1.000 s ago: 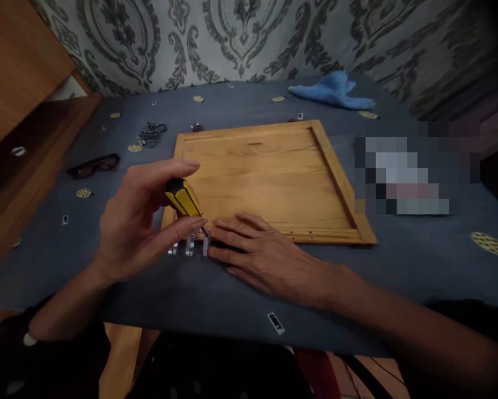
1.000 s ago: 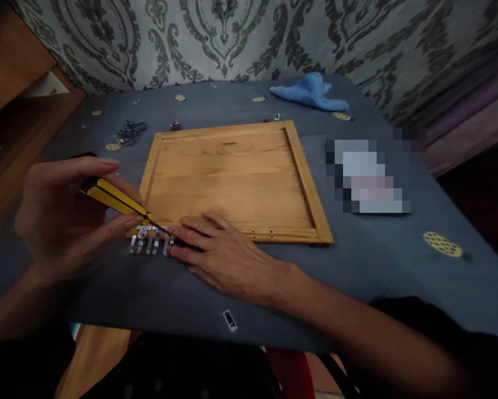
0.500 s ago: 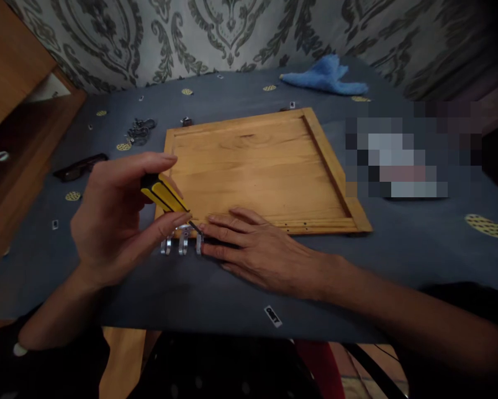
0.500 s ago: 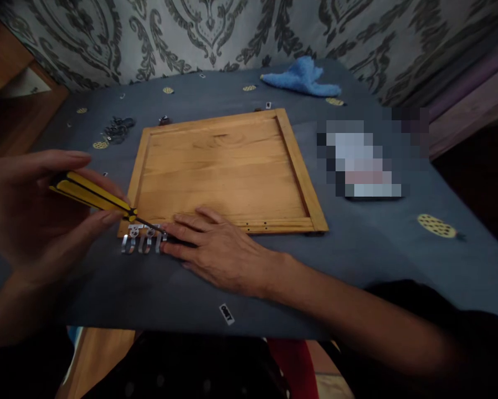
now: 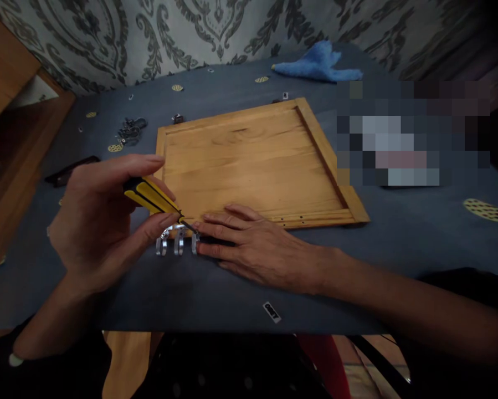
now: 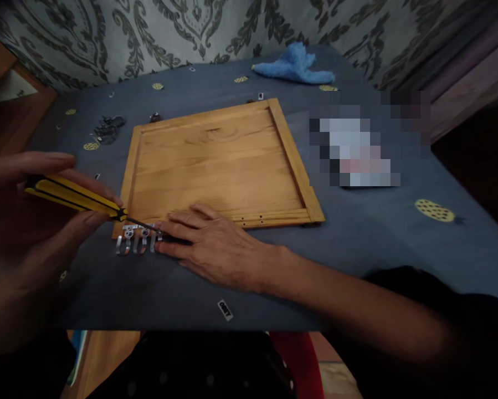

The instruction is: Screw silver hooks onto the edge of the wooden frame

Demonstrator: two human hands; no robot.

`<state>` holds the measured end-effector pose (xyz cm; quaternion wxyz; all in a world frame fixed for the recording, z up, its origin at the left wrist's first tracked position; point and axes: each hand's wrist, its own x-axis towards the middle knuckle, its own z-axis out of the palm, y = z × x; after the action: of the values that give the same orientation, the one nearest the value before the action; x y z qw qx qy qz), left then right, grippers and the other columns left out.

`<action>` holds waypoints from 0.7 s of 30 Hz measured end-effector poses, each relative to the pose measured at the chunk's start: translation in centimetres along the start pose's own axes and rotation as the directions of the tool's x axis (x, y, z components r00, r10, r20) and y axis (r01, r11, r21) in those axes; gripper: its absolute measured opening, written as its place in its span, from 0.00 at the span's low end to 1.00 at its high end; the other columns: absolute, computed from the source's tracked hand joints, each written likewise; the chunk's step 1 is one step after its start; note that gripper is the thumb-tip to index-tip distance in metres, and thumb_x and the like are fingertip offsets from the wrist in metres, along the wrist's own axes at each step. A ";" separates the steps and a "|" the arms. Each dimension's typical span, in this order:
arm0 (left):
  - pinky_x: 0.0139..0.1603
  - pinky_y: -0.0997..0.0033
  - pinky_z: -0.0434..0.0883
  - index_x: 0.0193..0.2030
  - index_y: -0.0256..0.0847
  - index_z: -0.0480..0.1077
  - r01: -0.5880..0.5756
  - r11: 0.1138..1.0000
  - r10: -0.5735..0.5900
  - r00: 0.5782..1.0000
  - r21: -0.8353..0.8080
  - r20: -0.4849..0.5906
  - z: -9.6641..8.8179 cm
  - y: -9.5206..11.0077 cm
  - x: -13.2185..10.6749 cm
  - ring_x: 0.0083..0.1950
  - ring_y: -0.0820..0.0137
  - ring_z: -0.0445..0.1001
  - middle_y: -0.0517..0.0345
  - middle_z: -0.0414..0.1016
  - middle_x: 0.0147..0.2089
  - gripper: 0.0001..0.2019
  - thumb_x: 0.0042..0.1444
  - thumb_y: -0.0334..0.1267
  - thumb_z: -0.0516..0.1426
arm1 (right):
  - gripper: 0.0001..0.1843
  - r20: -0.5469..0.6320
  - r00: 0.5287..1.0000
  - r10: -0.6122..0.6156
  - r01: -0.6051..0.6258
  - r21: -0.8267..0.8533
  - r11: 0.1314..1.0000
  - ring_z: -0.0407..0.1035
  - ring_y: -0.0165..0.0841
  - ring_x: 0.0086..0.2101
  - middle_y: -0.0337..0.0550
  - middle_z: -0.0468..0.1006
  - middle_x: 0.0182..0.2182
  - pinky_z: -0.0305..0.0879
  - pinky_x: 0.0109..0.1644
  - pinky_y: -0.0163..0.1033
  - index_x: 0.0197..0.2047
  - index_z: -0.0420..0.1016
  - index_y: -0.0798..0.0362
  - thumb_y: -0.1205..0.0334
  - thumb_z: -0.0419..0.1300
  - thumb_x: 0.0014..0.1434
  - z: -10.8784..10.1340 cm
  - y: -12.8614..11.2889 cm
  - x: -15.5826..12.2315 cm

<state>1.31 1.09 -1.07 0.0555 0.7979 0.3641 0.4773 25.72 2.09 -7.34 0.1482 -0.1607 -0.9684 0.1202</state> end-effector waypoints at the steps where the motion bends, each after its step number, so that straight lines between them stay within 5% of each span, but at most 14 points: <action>1: 0.43 0.59 0.79 0.59 0.59 0.69 0.008 1.000 -0.008 1.000 0.006 -0.003 0.0 0.1 0.1 0.43 0.67 0.80 0.62 0.74 0.54 0.32 0.48 0.30 0.70 | 0.20 0.004 1.000 0.002 -0.002 0.007 1.000 0.57 0.41 0.66 0.47 0.64 0.67 0.53 0.68 0.56 0.64 0.69 0.50 0.62 0.50 0.71 -0.1 0.0 0.0; 6: 0.38 0.59 0.81 0.57 0.56 0.72 0.050 0.998 -0.050 0.999 -0.047 -0.004 0.2 0.4 0.2 0.41 0.64 0.81 0.59 0.76 0.50 0.29 0.48 0.31 0.69 | 0.20 0.021 1.000 0.015 -0.015 0.026 1.000 0.56 0.41 0.66 0.51 0.63 0.68 0.51 0.69 0.56 0.64 0.69 0.50 0.62 0.54 0.70 -0.3 0.0 0.0; 11: 0.51 0.46 0.79 0.54 0.57 0.74 0.197 0.980 -0.198 0.979 -0.014 -0.047 0.2 0.4 -0.1 0.34 0.62 0.78 0.60 0.80 0.42 0.32 0.40 0.40 0.74 | 0.20 0.016 1.000 0.002 -0.002 0.033 0.999 0.56 0.40 0.66 0.49 0.64 0.68 0.51 0.69 0.56 0.64 0.68 0.50 0.62 0.53 0.70 -0.3 0.1 -0.1; 17: 0.37 0.56 0.78 0.54 0.58 0.74 0.104 0.991 -0.113 0.989 -0.084 -0.100 0.6 -0.2 -0.1 0.40 0.64 0.80 0.61 0.76 0.52 0.30 0.43 0.31 0.71 | 0.21 0.025 1.000 0.003 -0.005 0.048 0.999 0.55 0.42 0.67 0.48 0.61 0.69 0.49 0.69 0.57 0.65 0.67 0.51 0.62 0.52 0.71 -0.1 0.1 -0.2; 21: 0.36 0.54 0.78 0.53 0.57 0.76 0.154 0.985 -0.161 0.982 -0.077 -0.100 0.9 0.3 0.0 0.37 0.62 0.80 0.58 0.78 0.47 0.27 0.44 0.33 0.71 | 0.21 0.030 1.000 0.004 -0.006 0.048 0.999 0.55 0.42 0.67 0.46 0.60 0.70 0.49 0.70 0.57 0.65 0.67 0.50 0.61 0.52 0.71 -0.2 0.2 -0.2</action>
<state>2.17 1.05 -1.42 0.1012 0.7378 0.4118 0.5252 25.97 2.22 -7.28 0.1371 -0.1577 -0.9669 0.1463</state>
